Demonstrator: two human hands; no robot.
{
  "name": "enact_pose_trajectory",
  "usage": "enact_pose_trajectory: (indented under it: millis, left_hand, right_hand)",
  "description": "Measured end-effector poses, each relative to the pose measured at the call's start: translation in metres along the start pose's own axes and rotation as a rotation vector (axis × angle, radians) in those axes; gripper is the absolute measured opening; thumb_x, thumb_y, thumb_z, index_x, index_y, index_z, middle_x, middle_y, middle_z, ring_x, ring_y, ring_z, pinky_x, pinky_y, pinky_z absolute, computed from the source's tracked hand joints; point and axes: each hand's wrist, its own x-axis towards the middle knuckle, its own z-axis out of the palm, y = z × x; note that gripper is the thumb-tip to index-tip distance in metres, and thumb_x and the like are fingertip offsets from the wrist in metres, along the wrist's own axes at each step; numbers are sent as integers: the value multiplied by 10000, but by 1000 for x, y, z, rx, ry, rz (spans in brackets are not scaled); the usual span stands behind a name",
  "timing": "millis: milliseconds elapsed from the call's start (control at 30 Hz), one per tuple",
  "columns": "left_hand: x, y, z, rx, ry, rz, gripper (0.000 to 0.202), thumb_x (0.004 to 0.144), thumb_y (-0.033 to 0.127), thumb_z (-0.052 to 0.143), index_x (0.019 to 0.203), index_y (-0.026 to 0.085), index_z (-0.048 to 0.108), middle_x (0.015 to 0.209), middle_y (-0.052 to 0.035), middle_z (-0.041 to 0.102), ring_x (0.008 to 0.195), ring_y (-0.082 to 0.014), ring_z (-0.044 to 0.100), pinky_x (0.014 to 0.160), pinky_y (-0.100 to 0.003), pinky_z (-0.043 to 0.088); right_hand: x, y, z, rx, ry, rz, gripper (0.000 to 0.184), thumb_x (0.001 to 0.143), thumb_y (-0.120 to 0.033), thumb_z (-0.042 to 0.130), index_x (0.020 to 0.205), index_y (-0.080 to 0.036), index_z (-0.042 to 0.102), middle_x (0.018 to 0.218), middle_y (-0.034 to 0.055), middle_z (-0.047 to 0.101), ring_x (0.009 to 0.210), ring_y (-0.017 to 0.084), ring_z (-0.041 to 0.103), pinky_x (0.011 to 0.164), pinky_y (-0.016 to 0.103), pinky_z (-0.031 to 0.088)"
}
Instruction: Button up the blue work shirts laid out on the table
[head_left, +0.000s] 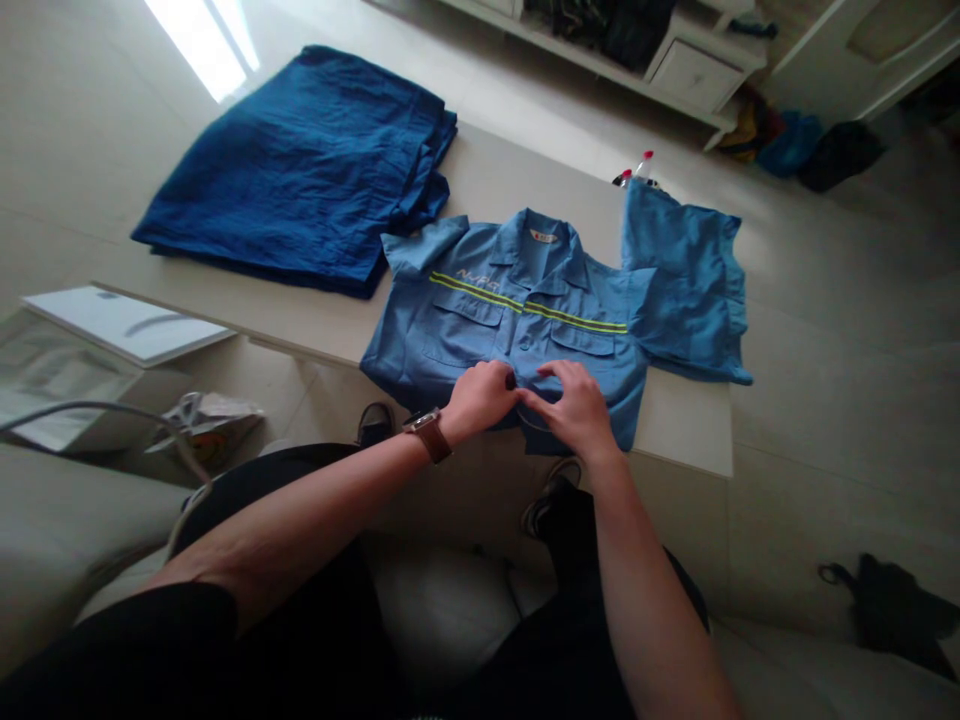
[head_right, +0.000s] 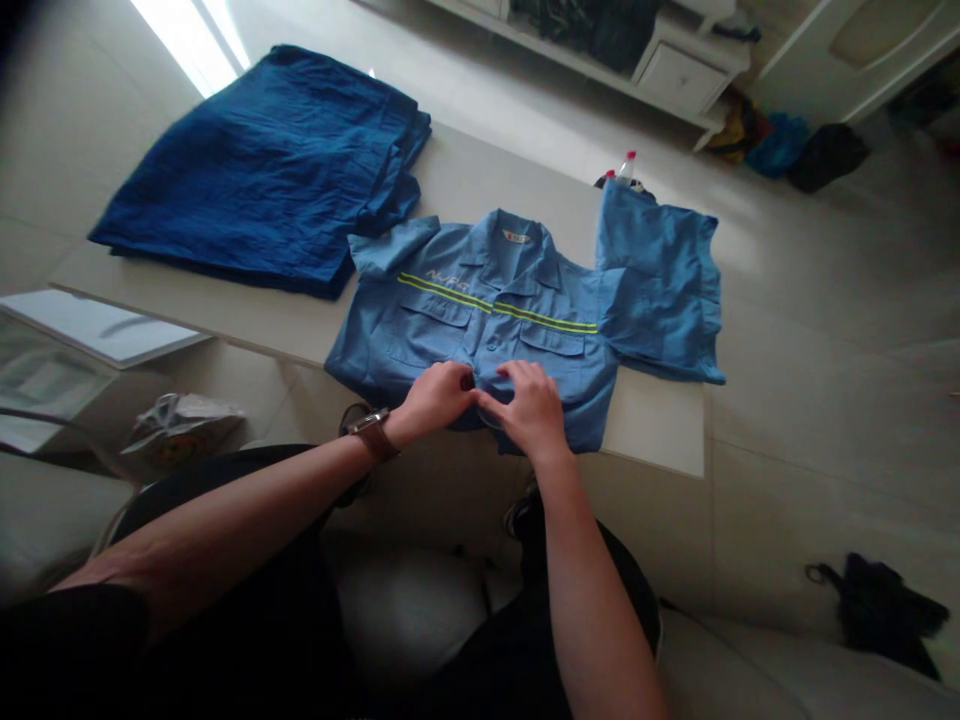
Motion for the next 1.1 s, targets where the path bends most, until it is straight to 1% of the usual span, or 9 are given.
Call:
enact_pose_trajectory:
  millis: [67, 167, 267, 367, 533, 733, 800, 933, 1100]
  left_hand:
    - [-1, -1, -2, 21, -1, 22, 159, 891, 292, 658, 959, 206, 773, 909, -96, 753, 894, -251, 711, 763, -316, 516]
    - [-2, -2, -4, 57, -5, 66, 167, 908, 293, 637, 942, 214, 779, 906, -91, 747, 893, -245, 710, 774, -313, 513]
    - [-4, -4, -6, 71, -8, 117, 198, 929, 276, 599, 990, 233, 782, 931, -84, 750, 894, -237, 710, 786, -310, 515]
    - [-5, -5, -8, 77, -10, 187, 213, 930, 237, 581, 985, 234, 786, 950, -81, 761, 914, -239, 711, 805, -317, 516]
    - [-6, -5, -12, 104, -20, 290, 271, 956, 196, 522, 914, 192, 790, 954, -98, 761, 922, -225, 703, 853, -316, 513]
    - [-12, -6, -13, 175, -69, 406, 266, 926, 150, 522, 907, 213, 779, 968, -91, 768, 905, -226, 725, 818, -311, 513]
    - [-13, -9, -11, 211, -115, 382, 225, 916, 183, 560, 901, 215, 782, 930, -102, 770, 893, -253, 737, 797, -329, 522]
    - [-13, -15, -8, 233, -231, 263, 120, 856, 289, 700, 881, 210, 786, 914, -122, 769, 886, -292, 744, 781, -347, 537]
    - [-13, -10, -10, 211, -144, 157, 274, 935, 432, 621, 925, 201, 767, 945, -121, 761, 908, -273, 735, 788, -333, 533]
  right_hand:
    - [2, -3, 4, 114, -144, -50, 218, 872, -372, 745, 995, -199, 693, 968, 56, 707, 914, 211, 620, 821, 310, 443]
    - [6, -3, 6, 125, -197, -52, 66, 866, -203, 683, 919, -184, 717, 870, 34, 687, 813, 183, 608, 764, 288, 427]
    - [6, -1, 3, 126, -197, -80, 167, 889, -152, 570, 847, -186, 728, 885, 43, 677, 827, 179, 604, 777, 288, 419]
    - [5, -2, 2, 169, -170, -50, 205, 878, -148, 542, 806, -189, 729, 863, 40, 674, 808, 175, 603, 769, 283, 421]
    - [5, -2, 9, 145, -62, 73, 137, 842, -194, 605, 825, -197, 741, 807, 31, 689, 755, 183, 601, 727, 287, 420]
    - [8, -2, 19, 27, 47, 136, 201, 859, -188, 524, 883, -205, 723, 887, 62, 694, 813, 216, 599, 788, 321, 438]
    - [10, -4, 18, 28, 67, 117, 182, 826, -168, 503, 813, -208, 680, 862, 61, 659, 808, 216, 583, 789, 323, 439]
    - [12, -8, 12, 84, 102, 81, 153, 720, -112, 431, 641, -233, 483, 790, 50, 569, 805, 209, 557, 777, 315, 434]
    - [12, -7, 9, 311, 34, 212, 106, 676, -163, 398, 618, -241, 441, 618, 3, 470, 664, 191, 489, 651, 299, 385]
